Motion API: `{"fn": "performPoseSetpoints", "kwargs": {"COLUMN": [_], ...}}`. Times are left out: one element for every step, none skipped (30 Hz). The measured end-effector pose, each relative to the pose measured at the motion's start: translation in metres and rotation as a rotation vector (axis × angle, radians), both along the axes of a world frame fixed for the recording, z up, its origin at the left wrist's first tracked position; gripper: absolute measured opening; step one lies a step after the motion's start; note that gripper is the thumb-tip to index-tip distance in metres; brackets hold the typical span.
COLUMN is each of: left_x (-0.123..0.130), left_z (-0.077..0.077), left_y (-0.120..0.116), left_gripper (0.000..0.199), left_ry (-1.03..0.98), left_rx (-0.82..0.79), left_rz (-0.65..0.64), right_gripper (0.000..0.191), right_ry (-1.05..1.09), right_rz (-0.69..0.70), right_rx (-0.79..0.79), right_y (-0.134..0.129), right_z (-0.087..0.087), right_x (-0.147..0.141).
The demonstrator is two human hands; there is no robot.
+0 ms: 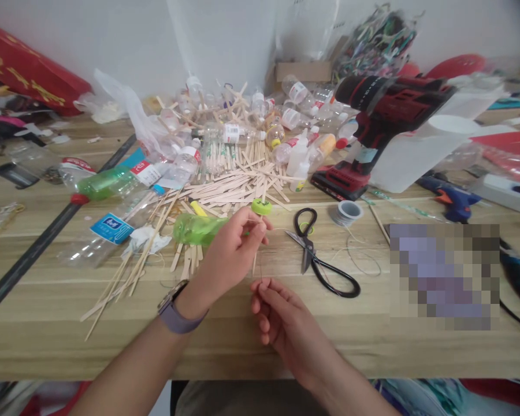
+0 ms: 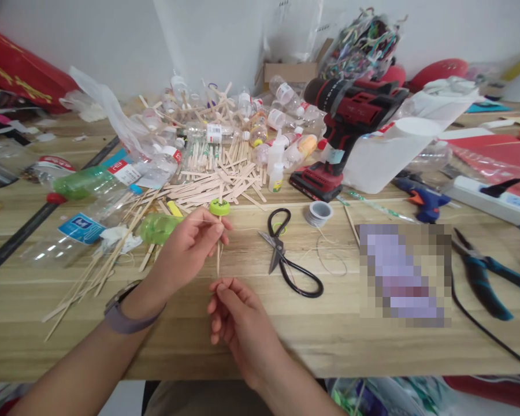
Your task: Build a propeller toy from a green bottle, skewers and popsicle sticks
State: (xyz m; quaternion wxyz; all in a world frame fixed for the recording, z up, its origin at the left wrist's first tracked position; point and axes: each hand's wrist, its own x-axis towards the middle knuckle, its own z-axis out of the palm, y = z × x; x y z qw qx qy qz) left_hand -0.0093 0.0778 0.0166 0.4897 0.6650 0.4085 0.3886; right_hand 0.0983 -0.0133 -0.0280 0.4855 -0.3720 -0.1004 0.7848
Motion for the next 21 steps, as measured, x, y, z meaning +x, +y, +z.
{"fn": "performPoseSetpoints", "kwargs": {"left_x": [-0.001,-0.002,-0.003,-0.004,-0.005,-0.006,-0.006,-0.007,-0.007,-0.006,-0.005,-0.004,-0.003,-0.002,-0.002,-0.001,-0.001,-0.001,-0.002,-0.003,-0.005], "left_z": [0.002,0.003,0.005,0.007,0.009,0.010,0.011,0.011,0.010,0.009,0.008,0.007,0.005,0.004,0.004,0.003,0.004,0.004,0.005,0.007,0.009], "left_y": [0.000,0.001,0.001,0.001,0.001,0.001,0.001,0.002,0.002,0.002,0.002,0.002,0.002,0.001,0.001,0.000,0.000,-0.001,-0.001,-0.001,-0.001], "left_gripper": [0.014,0.014,0.014,0.015,0.016,0.016,0.017,0.016,0.016,0.015,0.014,0.014,0.013,0.013,0.013,0.012,0.012,0.011,0.011,0.011,0.011], "left_ry": [0.001,0.014,0.036,0.061,0.081,0.087,0.069,0.030,-0.024,-0.081,-0.133,-0.179,-0.217,-0.248,-0.274,-0.297,-0.310,-0.311,-0.302,-0.288,-0.269], "left_rx": [0.012,0.028,0.046,0.064,0.078,0.085,0.088,0.087,0.083,0.078,0.073,0.072,0.073,0.076,0.086,0.102,0.117,0.129,0.140,0.149,0.155], "left_rz": [-0.018,-0.038,-0.055,-0.064,-0.065,-0.057,-0.045,-0.036,-0.030,-0.027,-0.022,-0.015,-0.005,0.004,0.010,0.010,0.004,-0.004,-0.011,-0.012,-0.003], "right_gripper": [0.038,0.039,0.040,0.041,0.042,0.042,0.042,0.041,0.041,0.040,0.040,0.039,0.039,0.038,0.037,0.036,0.036,0.035,0.034,0.034,0.034], "right_ry": [-0.006,-0.012,-0.020,-0.028,-0.038,-0.048,-0.060,-0.075,-0.093,-0.112,-0.133,-0.158,-0.187,-0.218,-0.253,-0.290,-0.330,-0.371,-0.413,-0.455,-0.496], "right_rz": [0.005,0.010,0.010,0.009,0.010,0.015,0.026,0.041,0.060,0.079,0.100,0.118,0.133,0.144,0.154,0.162,0.173,0.184,0.198,0.213,0.224], "right_rx": [-0.003,-0.006,-0.008,-0.010,-0.008,-0.004,0.005,0.017,0.032,0.047,0.062,0.077,0.091,0.103,0.116,0.131,0.147,0.167,0.190,0.214,0.237], "right_y": [0.001,0.002,0.004,0.005,0.006,0.008,0.009,0.010,0.010,0.011,0.011,0.012,0.012,0.012,0.013,0.013,0.014,0.015,0.016,0.017,0.018], "right_z": [0.001,0.001,0.002,0.003,0.003,0.004,0.004,0.005,0.006,0.006,0.006,0.006,0.006,0.006,0.006,0.005,0.005,0.004,0.003,0.003,0.002], "right_x": [0.001,0.001,0.002,0.002,0.002,0.003,0.003,0.003,0.003,0.004,0.004,0.004,0.005,0.005,0.006,0.007,0.009,0.010,0.012,0.014,0.016]}}
